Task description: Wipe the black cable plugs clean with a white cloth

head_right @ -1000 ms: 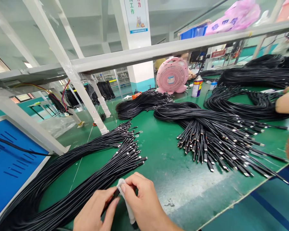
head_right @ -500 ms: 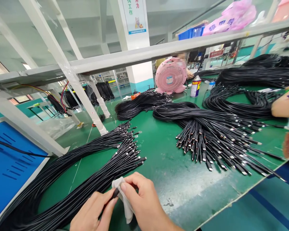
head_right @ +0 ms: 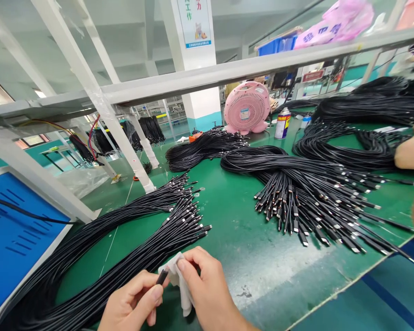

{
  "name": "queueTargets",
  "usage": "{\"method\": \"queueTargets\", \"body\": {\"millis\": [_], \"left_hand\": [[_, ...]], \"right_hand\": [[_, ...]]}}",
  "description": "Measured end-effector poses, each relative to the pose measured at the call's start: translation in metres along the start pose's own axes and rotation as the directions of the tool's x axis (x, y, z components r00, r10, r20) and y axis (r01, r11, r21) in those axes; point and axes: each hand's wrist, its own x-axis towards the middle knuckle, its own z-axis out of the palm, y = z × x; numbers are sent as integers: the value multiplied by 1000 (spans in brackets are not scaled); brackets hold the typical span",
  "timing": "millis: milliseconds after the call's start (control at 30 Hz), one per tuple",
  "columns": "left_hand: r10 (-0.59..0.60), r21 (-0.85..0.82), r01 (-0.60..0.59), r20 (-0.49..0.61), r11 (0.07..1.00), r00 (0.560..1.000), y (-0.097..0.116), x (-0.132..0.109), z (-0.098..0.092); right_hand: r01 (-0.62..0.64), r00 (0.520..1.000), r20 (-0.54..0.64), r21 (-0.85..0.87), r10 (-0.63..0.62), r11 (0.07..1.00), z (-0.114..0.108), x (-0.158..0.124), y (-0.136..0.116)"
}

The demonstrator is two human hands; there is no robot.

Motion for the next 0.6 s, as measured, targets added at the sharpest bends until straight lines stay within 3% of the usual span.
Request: {"method": "queueTargets", "body": {"millis": [100, 267, 433, 500, 600], "left_hand": [[-37, -34, 38, 28, 999, 999, -1, 1, 0], [-58, -54, 60, 28, 997, 998, 2, 2, 4], [-48, -40, 48, 9, 998, 999, 5, 2, 0], [9, 46, -7, -35, 999, 999, 5, 1, 1], [138, 185, -100, -209, 978, 968, 4, -2, 10]], "right_hand": [[-11, 1000, 12, 41, 10, 999, 0, 0, -2], [14, 996, 84, -46, -10, 999, 1, -3, -7], [-45, 997, 62, -21, 47, 999, -2, -3, -5], [-64, 997, 50, -3, 64, 998, -4, -2, -4], [-72, 997, 29, 40, 70, 997, -7, -2, -5]]}}
